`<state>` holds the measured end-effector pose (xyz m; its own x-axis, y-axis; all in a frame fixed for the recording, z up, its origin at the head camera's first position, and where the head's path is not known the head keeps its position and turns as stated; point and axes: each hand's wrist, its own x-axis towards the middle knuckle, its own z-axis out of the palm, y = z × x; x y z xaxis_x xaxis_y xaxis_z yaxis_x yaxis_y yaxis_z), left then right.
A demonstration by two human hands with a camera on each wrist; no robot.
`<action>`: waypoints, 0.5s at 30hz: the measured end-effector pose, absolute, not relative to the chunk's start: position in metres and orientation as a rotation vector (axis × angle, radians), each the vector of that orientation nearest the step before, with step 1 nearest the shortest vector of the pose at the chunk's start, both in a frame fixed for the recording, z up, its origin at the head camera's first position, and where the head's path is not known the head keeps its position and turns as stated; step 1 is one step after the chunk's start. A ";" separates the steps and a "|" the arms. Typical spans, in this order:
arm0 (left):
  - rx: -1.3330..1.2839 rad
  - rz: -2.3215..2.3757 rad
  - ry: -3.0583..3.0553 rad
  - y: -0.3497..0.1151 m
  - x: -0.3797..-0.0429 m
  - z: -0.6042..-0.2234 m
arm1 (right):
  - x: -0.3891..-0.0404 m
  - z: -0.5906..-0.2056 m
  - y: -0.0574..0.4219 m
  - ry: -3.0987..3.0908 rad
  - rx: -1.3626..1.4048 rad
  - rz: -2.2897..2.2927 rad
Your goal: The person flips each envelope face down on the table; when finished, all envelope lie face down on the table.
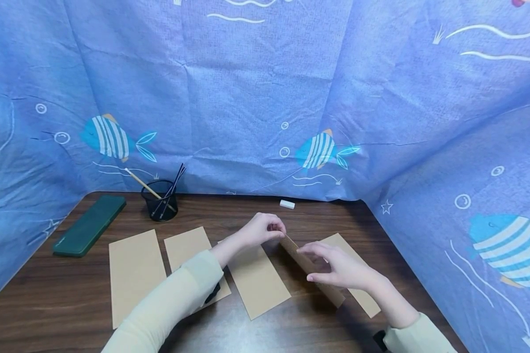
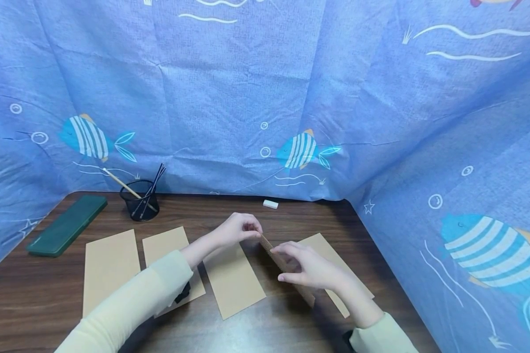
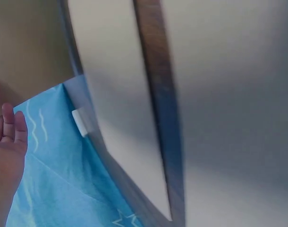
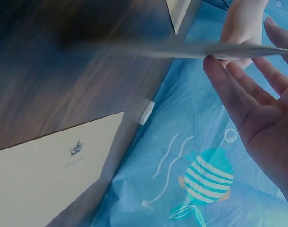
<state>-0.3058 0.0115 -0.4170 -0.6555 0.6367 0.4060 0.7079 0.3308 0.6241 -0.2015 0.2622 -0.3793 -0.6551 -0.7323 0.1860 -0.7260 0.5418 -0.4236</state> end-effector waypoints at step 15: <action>-1.263 -1.167 -2.491 0.020 -0.301 -0.393 | -0.204 -0.369 0.259 2.817 -1.390 -0.674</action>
<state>-0.3005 0.0202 -0.3935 -0.6461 0.6406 0.4148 0.7288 0.3564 0.5847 -0.2042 0.2594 -0.3690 -0.6235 -0.7429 0.2437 -0.7727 0.5382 -0.3366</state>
